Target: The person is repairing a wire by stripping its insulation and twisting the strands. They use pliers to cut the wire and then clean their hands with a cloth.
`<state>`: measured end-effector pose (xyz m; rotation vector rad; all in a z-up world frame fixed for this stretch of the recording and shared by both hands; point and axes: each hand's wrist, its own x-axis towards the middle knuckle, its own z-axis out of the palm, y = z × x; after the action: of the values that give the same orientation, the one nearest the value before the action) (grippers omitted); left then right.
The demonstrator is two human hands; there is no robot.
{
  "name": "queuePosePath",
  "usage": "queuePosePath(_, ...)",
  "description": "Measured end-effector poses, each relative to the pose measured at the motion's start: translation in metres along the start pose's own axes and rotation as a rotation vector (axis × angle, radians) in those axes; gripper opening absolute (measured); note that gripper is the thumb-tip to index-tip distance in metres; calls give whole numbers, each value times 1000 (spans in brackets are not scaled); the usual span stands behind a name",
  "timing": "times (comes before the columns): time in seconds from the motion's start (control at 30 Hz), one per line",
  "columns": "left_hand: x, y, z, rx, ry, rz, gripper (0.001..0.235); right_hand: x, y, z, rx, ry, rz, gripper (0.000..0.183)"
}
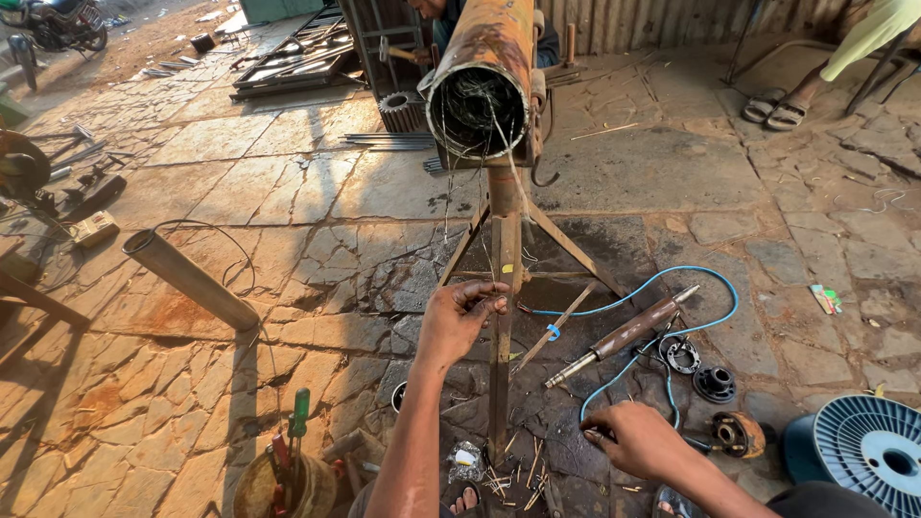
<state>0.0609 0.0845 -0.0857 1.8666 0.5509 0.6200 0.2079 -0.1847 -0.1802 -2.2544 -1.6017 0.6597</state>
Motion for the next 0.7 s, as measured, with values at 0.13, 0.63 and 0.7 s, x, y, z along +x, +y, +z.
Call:
queuePosePath(0.13,1,-16,-7,-12,-40,23,27,-5,-3,-6,10,-72,55,32)
queuePosePath(0.63,40,154,-53,467,758,829,37,-6,8,0,-129,-158,-30,33)
queuePosePath(0.7,79,198,-40,610,735,845,48,-3,12,5,-156,-174,-33,35)
